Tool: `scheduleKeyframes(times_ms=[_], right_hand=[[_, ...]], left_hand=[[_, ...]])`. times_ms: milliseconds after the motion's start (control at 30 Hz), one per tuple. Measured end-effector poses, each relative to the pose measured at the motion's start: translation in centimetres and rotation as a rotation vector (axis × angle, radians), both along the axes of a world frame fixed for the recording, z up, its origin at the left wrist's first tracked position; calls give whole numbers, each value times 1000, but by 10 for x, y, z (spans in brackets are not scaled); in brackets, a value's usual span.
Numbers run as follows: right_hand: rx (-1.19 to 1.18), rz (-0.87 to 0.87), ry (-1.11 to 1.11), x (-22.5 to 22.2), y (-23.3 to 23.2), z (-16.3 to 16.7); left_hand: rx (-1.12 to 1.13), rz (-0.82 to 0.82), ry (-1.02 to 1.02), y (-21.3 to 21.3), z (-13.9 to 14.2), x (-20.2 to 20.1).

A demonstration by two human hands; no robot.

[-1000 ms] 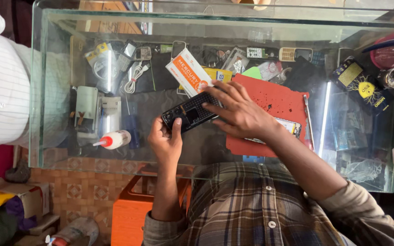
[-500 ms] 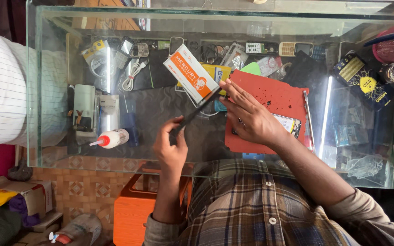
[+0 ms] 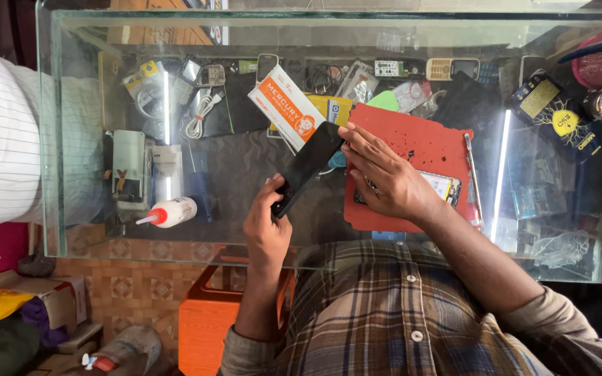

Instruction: The person repairs a disassembled smartphone at a glass counter. They use a screwdriver and a metal probe to work on the internal components, manipulate the battery and frame, and press the phone's housing parts together while handling the device throughout.

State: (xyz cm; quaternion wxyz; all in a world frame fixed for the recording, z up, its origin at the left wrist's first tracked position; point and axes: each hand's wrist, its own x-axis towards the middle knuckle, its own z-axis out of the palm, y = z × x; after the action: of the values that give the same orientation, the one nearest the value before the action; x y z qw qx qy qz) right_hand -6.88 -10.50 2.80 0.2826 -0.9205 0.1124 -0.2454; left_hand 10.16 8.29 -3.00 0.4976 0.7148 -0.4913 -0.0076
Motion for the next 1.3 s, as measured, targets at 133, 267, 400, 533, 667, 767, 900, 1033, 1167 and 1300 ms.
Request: scheduleKeyframes(times_ms=[133,267,400,533,667,767,900,1033,1167,1300], right_hand=[[12,22,2,0,-1,2],[56,42,-5,0,-3,2],[82,-5,-9,-2,-3,1],[74,-25,63,-1,-1,-3],[-79,54,175,18,6,-13],[-177,74,230,40,12,-25],[-217,96,313,54,16,-36],[-166,142,305,41,26,-32],[-40,177,221,22,25,-14],[154,1,-2,-8,13,11]], left_hand=[[-49,53,159,-1,-4,0],[-102,136,301,-2,-14,2],[-86,247,417,2,-25,9],[-252,246,683,2,-32,11],[-325,276,769,1,-31,13],[-286,348,816,0,-25,13],[-357,313,885,-3,-15,13],[-366,305,940,-4,-5,13],[-359,242,952,-7,2,12],[-288,171,897,-12,5,8]])
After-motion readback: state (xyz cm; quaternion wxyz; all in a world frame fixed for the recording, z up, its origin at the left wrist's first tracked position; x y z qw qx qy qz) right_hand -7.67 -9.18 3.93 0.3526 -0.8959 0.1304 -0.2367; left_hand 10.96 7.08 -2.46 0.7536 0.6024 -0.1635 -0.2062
